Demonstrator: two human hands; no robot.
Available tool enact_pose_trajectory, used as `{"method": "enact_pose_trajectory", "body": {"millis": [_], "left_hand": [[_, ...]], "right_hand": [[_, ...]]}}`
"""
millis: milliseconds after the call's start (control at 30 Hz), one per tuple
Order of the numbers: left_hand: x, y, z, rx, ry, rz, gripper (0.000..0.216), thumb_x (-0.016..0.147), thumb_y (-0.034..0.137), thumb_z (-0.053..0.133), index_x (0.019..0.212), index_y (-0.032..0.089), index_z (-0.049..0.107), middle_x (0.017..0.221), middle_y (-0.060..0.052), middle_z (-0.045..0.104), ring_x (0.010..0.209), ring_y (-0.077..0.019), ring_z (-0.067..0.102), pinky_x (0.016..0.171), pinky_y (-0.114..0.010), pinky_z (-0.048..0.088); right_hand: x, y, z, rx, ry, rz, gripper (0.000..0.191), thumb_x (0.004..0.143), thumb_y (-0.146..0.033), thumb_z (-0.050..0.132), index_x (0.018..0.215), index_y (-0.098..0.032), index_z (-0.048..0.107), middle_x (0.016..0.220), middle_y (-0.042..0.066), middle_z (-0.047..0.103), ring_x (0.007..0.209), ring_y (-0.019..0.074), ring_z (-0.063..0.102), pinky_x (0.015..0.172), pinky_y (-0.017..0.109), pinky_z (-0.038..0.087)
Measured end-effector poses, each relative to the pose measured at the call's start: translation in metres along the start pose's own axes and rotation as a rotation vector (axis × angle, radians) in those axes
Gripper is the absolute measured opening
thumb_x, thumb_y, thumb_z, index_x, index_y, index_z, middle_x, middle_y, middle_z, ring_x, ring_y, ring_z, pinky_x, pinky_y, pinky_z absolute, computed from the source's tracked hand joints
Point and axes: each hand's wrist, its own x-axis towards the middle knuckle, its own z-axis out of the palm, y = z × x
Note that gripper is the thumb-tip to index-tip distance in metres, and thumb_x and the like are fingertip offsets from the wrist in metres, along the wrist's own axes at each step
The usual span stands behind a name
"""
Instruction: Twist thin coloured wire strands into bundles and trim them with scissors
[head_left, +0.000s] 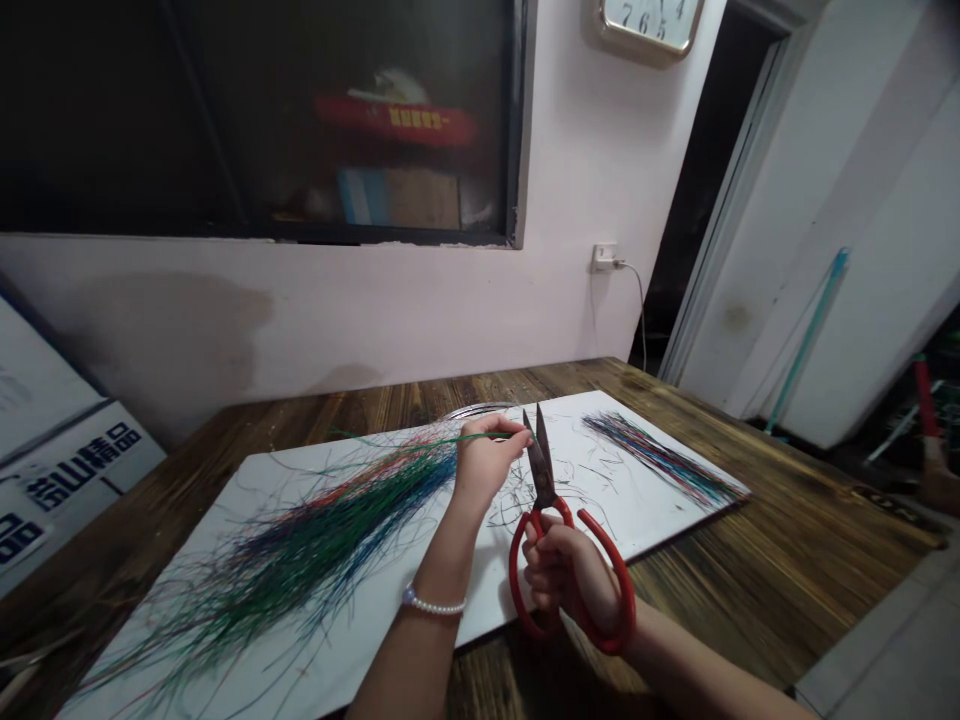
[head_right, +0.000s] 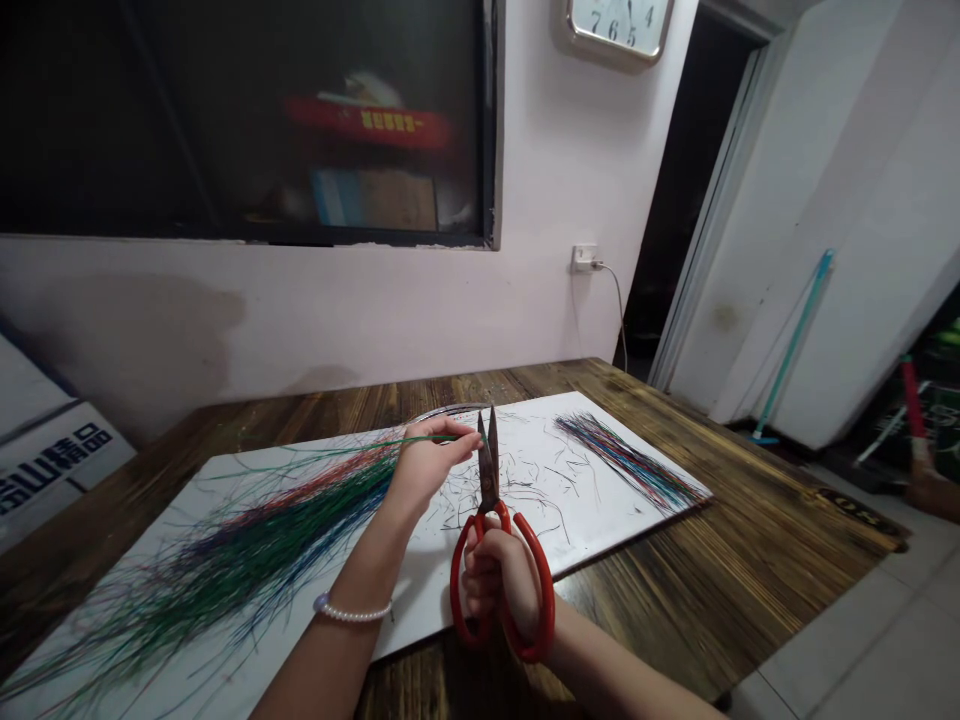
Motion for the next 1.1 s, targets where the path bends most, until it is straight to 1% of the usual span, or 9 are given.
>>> {"method": "enact_pose_trajectory", "body": {"millis": [67,133,200,367,567,733,900,1000,1100], "left_hand": [[0.001,-0.004,-0.002,0.014,-0.033,-0.033,0.009,0.073,0.015,0.07,0.067,0.013,0.063,0.064,0.0,0.065,0.064,-0.0128,0.064,0.061,-0.025,0.052],[0.003,-0.008,-0.005,0.034,-0.066,-0.069,0.011,0.082,0.02,0.065,0.077,0.011,0.062,0.073,0.0,0.064,0.067,-0.012,0.063,0.063,-0.027,0.053],[0.004,-0.011,-0.006,0.052,-0.09,-0.1,0.014,0.087,0.025,0.059,0.087,0.011,0.062,0.083,-0.002,0.064,0.071,-0.0124,0.062,0.065,-0.03,0.053],[0.004,-0.016,-0.007,0.076,-0.113,-0.151,0.021,0.089,0.028,0.057,0.102,0.013,0.06,0.097,-0.005,0.063,0.08,-0.0153,0.062,0.07,-0.033,0.054],[0.003,-0.016,-0.007,0.038,-0.125,-0.179,0.023,0.088,0.028,0.057,0.106,0.013,0.059,0.104,-0.007,0.062,0.087,-0.0175,0.062,0.075,-0.036,0.053],[0.002,-0.012,-0.007,0.004,-0.118,-0.177,0.02,0.088,0.027,0.057,0.101,0.013,0.06,0.099,-0.006,0.063,0.083,-0.0161,0.062,0.073,-0.035,0.054],[0.002,-0.008,-0.006,-0.024,-0.099,-0.153,0.011,0.086,0.021,0.061,0.083,0.011,0.061,0.081,-0.001,0.064,0.072,-0.0128,0.063,0.067,-0.03,0.054],[0.003,-0.007,-0.006,-0.06,-0.072,-0.14,0.01,0.078,0.015,0.068,0.071,0.011,0.061,0.066,0.001,0.064,0.065,-0.0121,0.064,0.063,-0.027,0.053],[0.003,-0.004,-0.006,-0.118,-0.05,-0.135,0.013,0.065,0.01,0.074,0.061,0.014,0.063,0.057,-0.001,0.065,0.059,-0.0131,0.065,0.058,-0.023,0.052]], "right_hand": [[0.001,0.002,-0.001,0.011,-0.006,0.029,0.018,0.054,-0.019,0.049,0.066,-0.021,0.035,0.048,-0.01,0.025,0.042,0.0043,0.016,0.043,0.02,0.011],[0.003,0.004,-0.003,0.02,-0.011,0.05,0.017,0.054,-0.019,0.049,0.065,-0.02,0.036,0.049,-0.01,0.027,0.042,0.0044,0.017,0.043,0.02,0.011],[0.005,0.006,-0.004,0.03,-0.013,0.066,0.016,0.054,-0.018,0.048,0.063,-0.02,0.035,0.049,-0.009,0.027,0.042,0.0043,0.017,0.042,0.02,0.01],[0.009,0.01,-0.008,0.046,-0.027,0.108,0.019,0.054,-0.019,0.047,0.056,-0.021,0.028,0.046,-0.01,0.023,0.041,0.0038,0.012,0.041,0.02,0.008],[0.01,0.012,-0.011,0.051,-0.036,0.094,0.02,0.056,-0.019,0.048,0.057,-0.021,0.028,0.046,-0.01,0.023,0.041,0.0039,0.013,0.041,0.02,0.009],[0.008,0.011,-0.008,0.048,-0.016,0.072,0.021,0.057,-0.019,0.049,0.059,-0.021,0.028,0.047,-0.01,0.024,0.04,0.0038,0.016,0.04,0.019,0.01],[0.007,0.008,-0.004,0.024,-0.014,0.063,0.02,0.055,-0.019,0.048,0.056,-0.021,0.028,0.044,-0.01,0.024,0.038,0.0033,0.013,0.039,0.02,0.006],[0.008,0.007,-0.005,0.002,-0.013,0.049,0.021,0.055,-0.02,0.048,0.054,-0.021,0.027,0.044,-0.01,0.023,0.038,0.0033,0.013,0.038,0.021,0.006],[0.01,0.006,-0.007,-0.027,-0.021,0.045,0.022,0.054,-0.021,0.047,0.053,-0.022,0.025,0.044,-0.011,0.021,0.037,0.0029,0.012,0.038,0.021,0.007]]}}
